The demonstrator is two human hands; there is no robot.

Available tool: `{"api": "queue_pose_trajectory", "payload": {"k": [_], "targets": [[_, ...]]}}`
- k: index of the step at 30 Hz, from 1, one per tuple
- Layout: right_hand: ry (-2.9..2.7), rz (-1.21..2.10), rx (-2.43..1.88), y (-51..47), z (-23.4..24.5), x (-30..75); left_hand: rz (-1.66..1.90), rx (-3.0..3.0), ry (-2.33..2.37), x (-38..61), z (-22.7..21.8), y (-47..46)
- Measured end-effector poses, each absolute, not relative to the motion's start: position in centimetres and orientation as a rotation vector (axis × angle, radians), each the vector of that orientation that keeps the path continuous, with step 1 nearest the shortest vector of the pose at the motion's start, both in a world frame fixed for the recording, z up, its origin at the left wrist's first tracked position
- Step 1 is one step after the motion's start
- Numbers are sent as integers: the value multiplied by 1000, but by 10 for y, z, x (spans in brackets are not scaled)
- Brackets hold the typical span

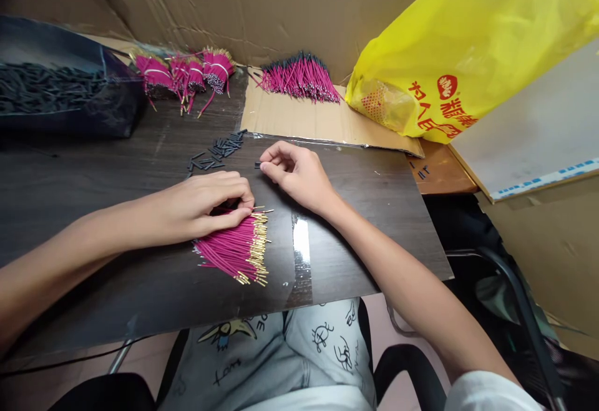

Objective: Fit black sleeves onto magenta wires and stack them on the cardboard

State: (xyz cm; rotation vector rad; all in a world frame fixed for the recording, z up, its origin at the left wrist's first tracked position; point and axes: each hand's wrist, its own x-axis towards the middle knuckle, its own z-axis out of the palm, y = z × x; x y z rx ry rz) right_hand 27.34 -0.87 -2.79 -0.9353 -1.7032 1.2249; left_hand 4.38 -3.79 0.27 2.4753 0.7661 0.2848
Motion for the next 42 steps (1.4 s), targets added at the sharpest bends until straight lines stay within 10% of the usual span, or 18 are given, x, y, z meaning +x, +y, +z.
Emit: {"api": "queue_pose_trajectory", "payload": {"k": [42], "targets": [[-1755,1184,-946,-8,-28,274,218,2367,782,41,13,-35]]}}
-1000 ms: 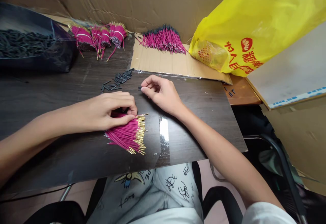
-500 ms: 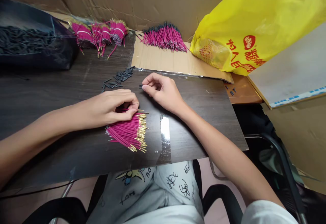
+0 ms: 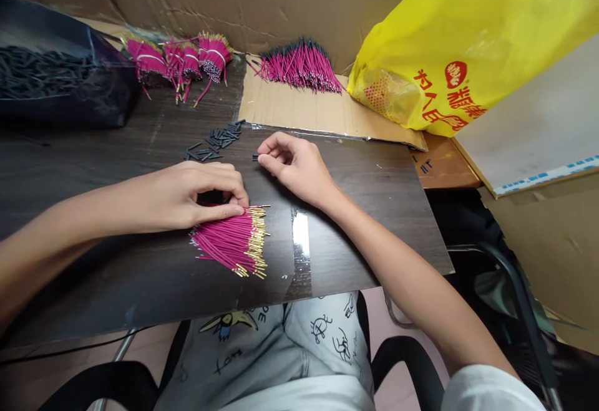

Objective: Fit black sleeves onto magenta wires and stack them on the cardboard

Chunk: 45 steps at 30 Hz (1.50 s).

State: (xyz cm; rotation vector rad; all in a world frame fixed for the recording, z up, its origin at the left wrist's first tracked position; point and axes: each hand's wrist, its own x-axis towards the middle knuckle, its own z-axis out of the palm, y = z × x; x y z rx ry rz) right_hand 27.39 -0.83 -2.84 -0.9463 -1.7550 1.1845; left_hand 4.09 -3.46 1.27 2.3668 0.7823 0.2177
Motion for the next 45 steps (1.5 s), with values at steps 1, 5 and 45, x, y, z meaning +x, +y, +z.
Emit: {"api": "queue_pose_trajectory", "payload": {"k": [1,5,45], "targets": [[-1760,1184,-949,-8,-28,274,209,2376,781,41,13,-35],[-1768,1182,-960,-9,-28,274,169,2425,808,46,12,-37],[-1569,1563,-925,-22,-12,273,545,1968,1112,44,11,-33]]}}
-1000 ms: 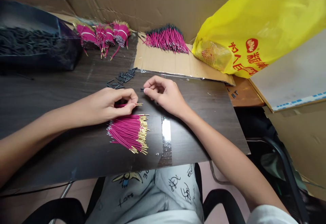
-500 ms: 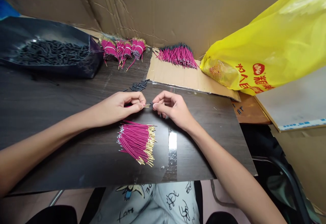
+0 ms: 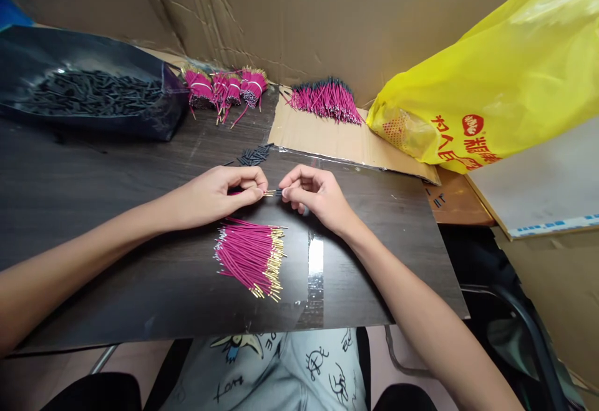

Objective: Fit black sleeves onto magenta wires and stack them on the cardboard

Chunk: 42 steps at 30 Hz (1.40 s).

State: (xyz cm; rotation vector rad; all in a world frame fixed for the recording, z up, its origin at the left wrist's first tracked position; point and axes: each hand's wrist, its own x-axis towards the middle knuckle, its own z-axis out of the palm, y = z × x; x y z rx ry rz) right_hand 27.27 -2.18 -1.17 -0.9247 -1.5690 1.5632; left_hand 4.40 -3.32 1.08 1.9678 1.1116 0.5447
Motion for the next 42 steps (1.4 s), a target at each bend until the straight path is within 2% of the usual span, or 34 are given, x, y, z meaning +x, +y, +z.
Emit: {"api": "queue_pose_trajectory", "payload": {"k": [42], "targets": [[-1639,1585,-820,-23,-13,272,500,1956,1116,46,13,-35]]}}
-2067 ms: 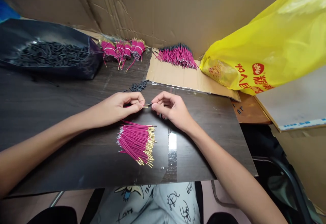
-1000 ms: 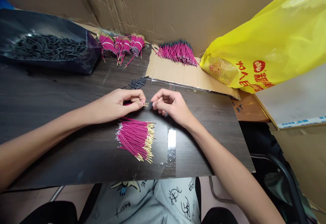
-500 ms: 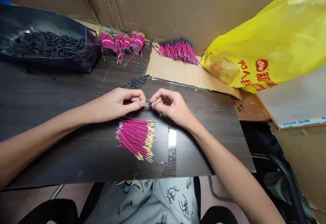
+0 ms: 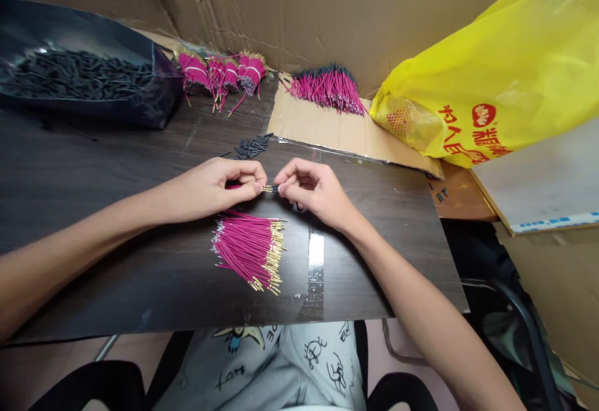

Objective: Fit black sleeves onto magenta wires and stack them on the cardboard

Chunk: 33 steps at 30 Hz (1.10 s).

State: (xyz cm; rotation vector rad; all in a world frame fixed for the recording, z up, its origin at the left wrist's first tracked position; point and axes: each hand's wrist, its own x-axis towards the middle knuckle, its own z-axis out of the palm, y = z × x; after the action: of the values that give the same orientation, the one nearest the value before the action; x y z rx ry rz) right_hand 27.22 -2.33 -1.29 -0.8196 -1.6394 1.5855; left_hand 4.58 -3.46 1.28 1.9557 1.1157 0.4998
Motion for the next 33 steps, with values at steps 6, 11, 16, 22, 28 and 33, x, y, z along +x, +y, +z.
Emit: {"api": "queue_pose_trajectory", "payload": {"k": [6,11,16,22,28,33], "targets": [[-1659,1579,-837,-23,-13,274,517,1964,1115,45,11,-35],[-1685,1585,-827,-22,-15,276,509,1970,1121,46,10,-34],[-1677,1604,-798,-21,-15,277,497,1978,1126,45,10,-34],[-1704,1596,-828,-21,-14,277,503,1993,1106,44,8,-33],[-1704,1604,-821,-20,-13,278,515,1986,1112,45,9,-33],[-1707,1604,-815,-21,-14,277,525,1983,1109,46,10,-33]]}}
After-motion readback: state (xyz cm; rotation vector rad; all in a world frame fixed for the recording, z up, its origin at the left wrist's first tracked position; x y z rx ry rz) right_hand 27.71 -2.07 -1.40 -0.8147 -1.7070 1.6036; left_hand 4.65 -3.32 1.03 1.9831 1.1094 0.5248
